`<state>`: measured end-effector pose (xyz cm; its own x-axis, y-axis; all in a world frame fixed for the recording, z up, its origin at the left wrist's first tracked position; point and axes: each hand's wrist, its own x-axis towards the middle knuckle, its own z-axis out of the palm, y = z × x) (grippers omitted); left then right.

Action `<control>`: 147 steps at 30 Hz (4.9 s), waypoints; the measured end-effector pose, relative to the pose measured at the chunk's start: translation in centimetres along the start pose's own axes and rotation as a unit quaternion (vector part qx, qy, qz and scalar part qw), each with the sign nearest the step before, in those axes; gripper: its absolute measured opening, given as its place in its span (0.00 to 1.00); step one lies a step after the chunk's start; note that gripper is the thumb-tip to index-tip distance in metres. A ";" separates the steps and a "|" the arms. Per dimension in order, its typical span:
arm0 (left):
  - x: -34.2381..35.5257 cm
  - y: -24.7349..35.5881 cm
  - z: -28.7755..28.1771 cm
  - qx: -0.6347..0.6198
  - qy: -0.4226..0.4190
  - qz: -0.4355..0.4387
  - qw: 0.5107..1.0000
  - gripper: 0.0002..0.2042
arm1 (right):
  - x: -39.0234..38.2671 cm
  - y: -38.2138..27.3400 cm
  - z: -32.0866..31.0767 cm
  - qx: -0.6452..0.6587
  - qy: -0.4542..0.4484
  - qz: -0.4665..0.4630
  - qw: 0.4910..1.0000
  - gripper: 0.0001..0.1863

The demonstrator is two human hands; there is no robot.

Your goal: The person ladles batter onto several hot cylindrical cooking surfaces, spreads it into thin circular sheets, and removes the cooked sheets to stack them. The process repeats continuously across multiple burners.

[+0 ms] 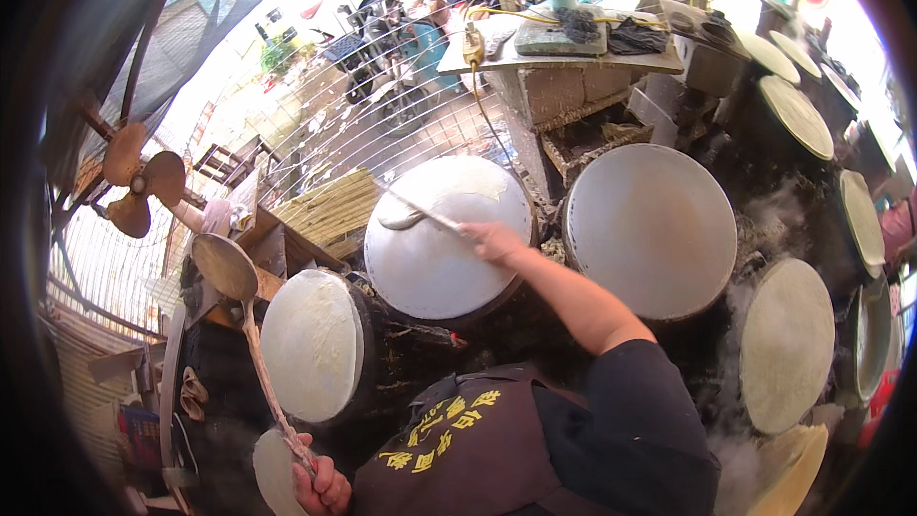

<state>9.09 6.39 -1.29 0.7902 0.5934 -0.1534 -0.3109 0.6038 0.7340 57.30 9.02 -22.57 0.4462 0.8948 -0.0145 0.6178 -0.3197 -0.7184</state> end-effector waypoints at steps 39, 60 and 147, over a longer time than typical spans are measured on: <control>1.8 -3.8 7.3 0.022 0.101 0.043 0.994 0.24 | 8.3 2.7 -5.6 -0.079 -0.087 -0.119 0.986 0.26; 0.1 -4.3 6.8 0.000 0.096 0.054 0.994 0.24 | 6.6 3.1 -7.2 -0.048 -0.226 -0.216 0.949 0.22; 3.4 -3.7 6.1 -0.082 -0.081 -0.158 0.981 0.24 | -20.2 5.3 -0.6 -0.033 0.150 -0.141 0.978 0.26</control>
<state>16.12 2.95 -0.48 0.9304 0.2776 -0.2392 -0.1063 0.8291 0.5488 52.01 -10.94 -25.66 0.4151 0.8220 0.3899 0.7800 -0.1009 -0.6176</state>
